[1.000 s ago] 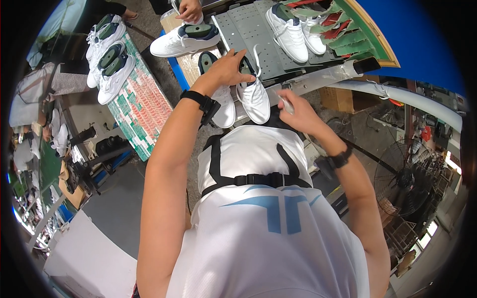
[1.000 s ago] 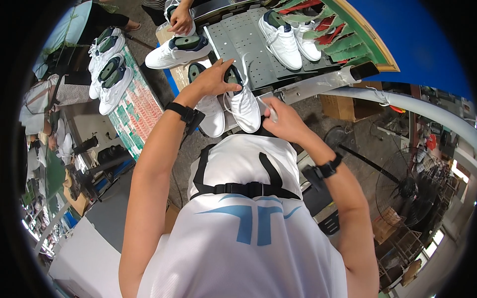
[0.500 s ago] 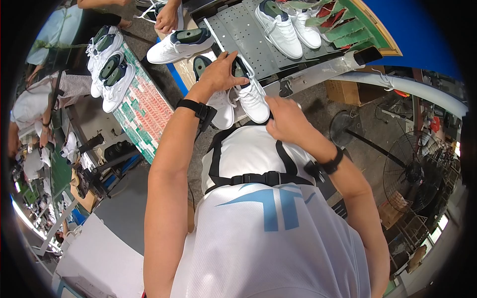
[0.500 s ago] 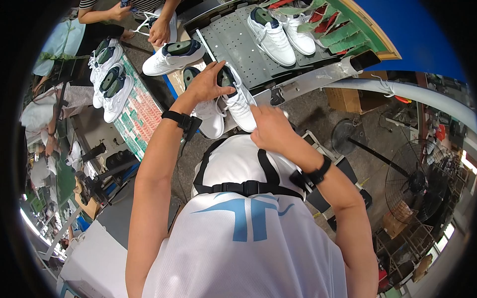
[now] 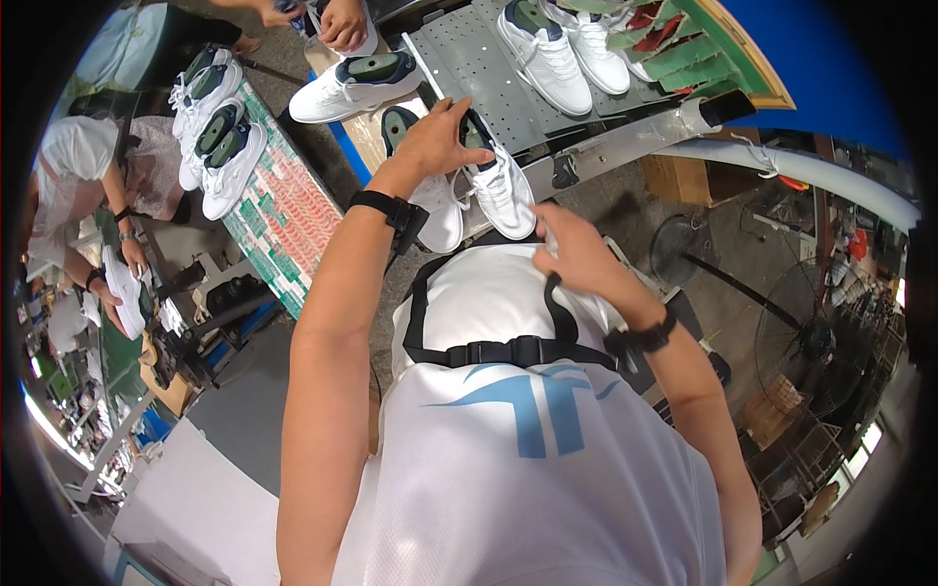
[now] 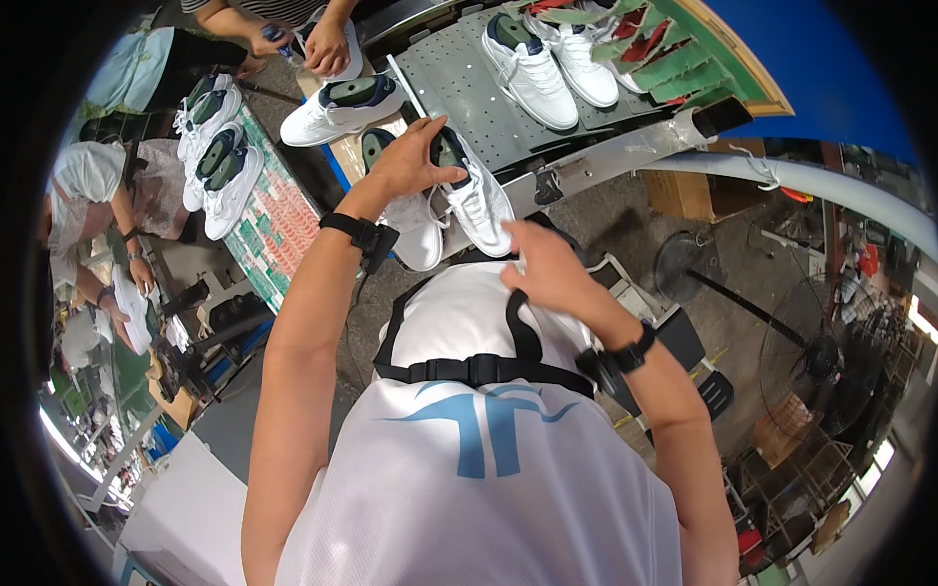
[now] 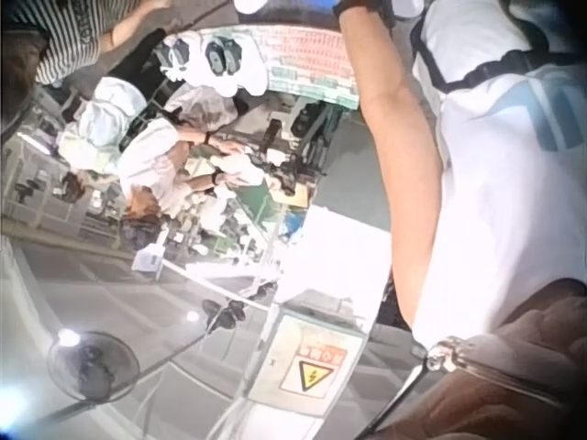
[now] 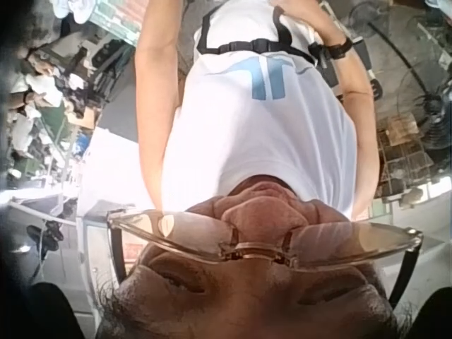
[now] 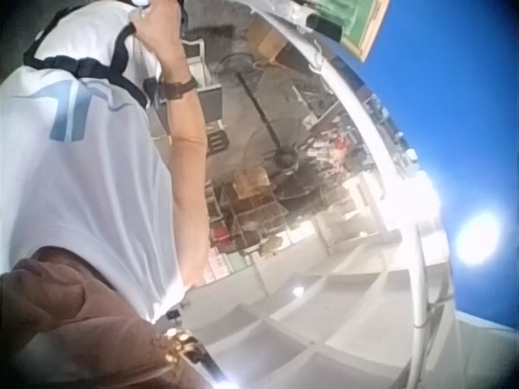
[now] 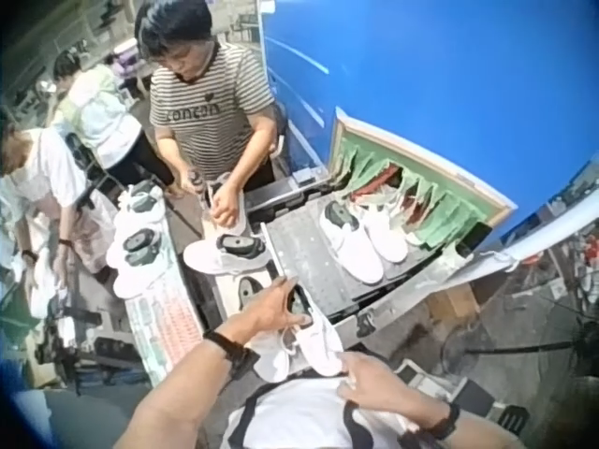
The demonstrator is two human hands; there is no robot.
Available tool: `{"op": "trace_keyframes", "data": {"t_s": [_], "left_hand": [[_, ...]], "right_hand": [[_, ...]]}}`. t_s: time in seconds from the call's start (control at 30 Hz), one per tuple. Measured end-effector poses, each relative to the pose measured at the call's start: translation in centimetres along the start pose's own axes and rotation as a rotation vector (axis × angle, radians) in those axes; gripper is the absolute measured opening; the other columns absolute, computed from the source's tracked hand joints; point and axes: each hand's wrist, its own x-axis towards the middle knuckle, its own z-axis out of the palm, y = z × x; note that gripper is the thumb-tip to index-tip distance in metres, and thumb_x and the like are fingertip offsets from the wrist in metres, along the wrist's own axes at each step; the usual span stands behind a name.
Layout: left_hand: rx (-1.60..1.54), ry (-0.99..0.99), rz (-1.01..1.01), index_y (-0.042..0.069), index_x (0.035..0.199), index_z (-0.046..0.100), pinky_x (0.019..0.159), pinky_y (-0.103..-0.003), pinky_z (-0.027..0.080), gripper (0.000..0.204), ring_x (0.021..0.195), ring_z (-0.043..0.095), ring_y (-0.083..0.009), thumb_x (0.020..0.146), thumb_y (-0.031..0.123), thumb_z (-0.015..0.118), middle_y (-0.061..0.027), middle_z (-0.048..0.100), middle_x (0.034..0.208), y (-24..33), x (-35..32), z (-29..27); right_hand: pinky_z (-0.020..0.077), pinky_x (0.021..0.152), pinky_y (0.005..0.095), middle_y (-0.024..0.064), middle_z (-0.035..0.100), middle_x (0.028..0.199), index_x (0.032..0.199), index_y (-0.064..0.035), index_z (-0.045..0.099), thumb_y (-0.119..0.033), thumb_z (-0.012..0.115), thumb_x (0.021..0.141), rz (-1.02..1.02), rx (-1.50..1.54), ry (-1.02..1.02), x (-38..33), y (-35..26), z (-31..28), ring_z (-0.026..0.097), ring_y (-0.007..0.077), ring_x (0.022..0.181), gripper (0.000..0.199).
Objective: Assembling white sneakers by placing them onto a specialized heating/vacuum workstation and cleaning the uppers.
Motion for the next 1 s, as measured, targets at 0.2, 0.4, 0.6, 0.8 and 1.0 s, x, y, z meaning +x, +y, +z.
{"op": "trace_keyframes", "data": {"t_s": [0.2,0.4,0.6,0.8,1.0], "left_hand": [[-0.008,-0.004,0.028,0.004,0.167,0.043,0.116,-0.045,0.052,0.115,0.141,0.061,-0.0447,0.077,0.056,0.093,-0.0301,0.045,0.168,-0.2,0.3,-0.1],[-0.007,-0.010,0.012,0.006,0.168,0.044,0.119,-0.046,0.050,0.117,0.145,0.058,-0.0451,0.076,0.057,0.094,-0.0310,0.042,0.170,-0.4,0.0,-0.1],[0.003,-0.040,-0.022,0.008,0.169,0.043,0.121,-0.048,0.048,0.120,0.149,0.054,-0.0455,0.074,0.061,0.093,-0.0314,0.039,0.171,0.0,0.2,-0.5],[-0.019,-0.054,-0.015,0.008,0.169,0.042,0.121,-0.048,0.049,0.121,0.149,0.055,-0.0458,0.074,0.061,0.094,-0.0327,0.039,0.171,0.4,0.1,-0.7],[-0.026,-0.040,-0.017,0.009,0.169,0.043,0.122,-0.048,0.048,0.120,0.149,0.054,-0.0462,0.073,0.062,0.093,-0.0324,0.040,0.170,-0.5,0.2,0.0]], "right_hand": [[0.0543,0.101,0.0525,0.0246,0.072,0.119,0.145,0.0041,0.059,-0.019,0.070,0.084,-0.147,-0.150,0.194,5.6,1.1,1.4,0.070,0.0417,0.112,0.065],[0.0547,0.102,0.0515,0.0257,0.071,0.125,0.146,0.0055,0.057,-0.021,0.071,0.086,-0.100,-0.235,0.147,6.1,4.2,1.8,0.070,0.0421,0.116,0.067],[0.0558,0.095,0.0466,0.0201,0.069,0.111,0.126,-0.0117,0.075,-0.034,0.082,0.091,0.093,-0.005,0.384,7.2,5.1,2.7,0.069,0.0378,0.107,0.042],[0.0555,0.092,0.0488,0.0211,0.068,0.106,0.095,-0.0114,0.079,-0.034,0.084,0.090,0.114,0.008,0.461,12.2,5.8,4.4,0.068,0.0418,0.107,0.024],[0.0565,0.091,0.0513,0.0182,0.067,0.101,0.093,-0.0137,0.078,-0.025,0.081,0.087,0.165,-0.071,0.415,9.9,6.9,3.2,0.069,0.0422,0.105,0.013]]}}
